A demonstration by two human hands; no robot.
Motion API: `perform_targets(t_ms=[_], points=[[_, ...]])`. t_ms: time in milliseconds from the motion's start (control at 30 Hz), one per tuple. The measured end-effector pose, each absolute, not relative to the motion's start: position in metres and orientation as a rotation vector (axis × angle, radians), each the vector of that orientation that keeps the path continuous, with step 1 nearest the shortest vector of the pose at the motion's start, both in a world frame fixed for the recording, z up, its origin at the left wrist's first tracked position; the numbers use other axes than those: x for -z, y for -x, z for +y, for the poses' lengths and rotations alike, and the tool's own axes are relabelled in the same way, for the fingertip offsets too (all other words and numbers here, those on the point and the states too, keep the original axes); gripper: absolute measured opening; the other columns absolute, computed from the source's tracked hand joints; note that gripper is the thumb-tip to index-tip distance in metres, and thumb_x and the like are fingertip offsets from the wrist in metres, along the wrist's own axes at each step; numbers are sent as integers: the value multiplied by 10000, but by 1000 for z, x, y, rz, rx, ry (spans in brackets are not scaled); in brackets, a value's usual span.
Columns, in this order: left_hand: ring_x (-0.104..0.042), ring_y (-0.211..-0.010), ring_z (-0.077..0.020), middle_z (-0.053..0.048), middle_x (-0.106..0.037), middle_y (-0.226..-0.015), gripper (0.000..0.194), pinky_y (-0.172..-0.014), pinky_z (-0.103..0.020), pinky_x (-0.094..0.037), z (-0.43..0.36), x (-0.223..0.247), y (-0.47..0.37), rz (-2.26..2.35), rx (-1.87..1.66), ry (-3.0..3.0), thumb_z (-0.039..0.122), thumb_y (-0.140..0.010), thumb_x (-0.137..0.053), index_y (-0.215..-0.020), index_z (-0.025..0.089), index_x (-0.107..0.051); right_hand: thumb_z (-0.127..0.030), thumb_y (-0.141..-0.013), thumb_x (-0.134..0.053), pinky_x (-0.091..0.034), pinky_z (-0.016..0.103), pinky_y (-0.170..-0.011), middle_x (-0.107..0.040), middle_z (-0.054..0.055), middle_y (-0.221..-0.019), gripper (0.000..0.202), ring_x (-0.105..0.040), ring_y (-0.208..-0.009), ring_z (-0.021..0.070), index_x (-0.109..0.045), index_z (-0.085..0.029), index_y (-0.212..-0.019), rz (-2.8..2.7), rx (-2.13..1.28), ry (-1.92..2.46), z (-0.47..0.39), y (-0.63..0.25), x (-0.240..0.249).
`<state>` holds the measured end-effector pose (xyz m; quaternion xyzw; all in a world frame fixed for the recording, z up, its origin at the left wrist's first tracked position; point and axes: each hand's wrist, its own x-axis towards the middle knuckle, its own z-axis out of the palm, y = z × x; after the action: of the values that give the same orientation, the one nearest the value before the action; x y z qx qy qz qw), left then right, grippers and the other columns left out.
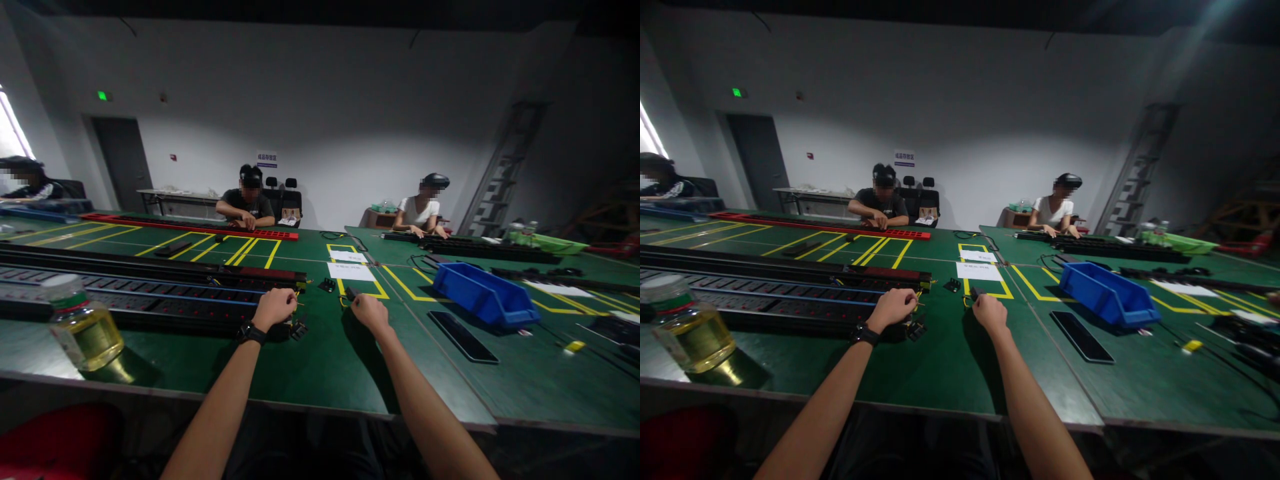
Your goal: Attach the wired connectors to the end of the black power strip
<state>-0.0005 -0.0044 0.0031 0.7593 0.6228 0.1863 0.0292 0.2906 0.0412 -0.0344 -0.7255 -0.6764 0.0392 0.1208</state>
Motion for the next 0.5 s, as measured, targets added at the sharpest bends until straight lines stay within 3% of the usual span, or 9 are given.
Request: perform_targets(t_ms=[500], points=[[-733,-956,-233,-53,-802,-998,263,-816,-289,-519,-6,-5,0,1929,-562,-2333,329,-949,-517,-970,273,-774,-287,-974,-493,-535,364,-879,-747,157,-1168,335,-725,-1051,294,-770,-203,-1143,-1975,-104,2128,37,-288,30]])
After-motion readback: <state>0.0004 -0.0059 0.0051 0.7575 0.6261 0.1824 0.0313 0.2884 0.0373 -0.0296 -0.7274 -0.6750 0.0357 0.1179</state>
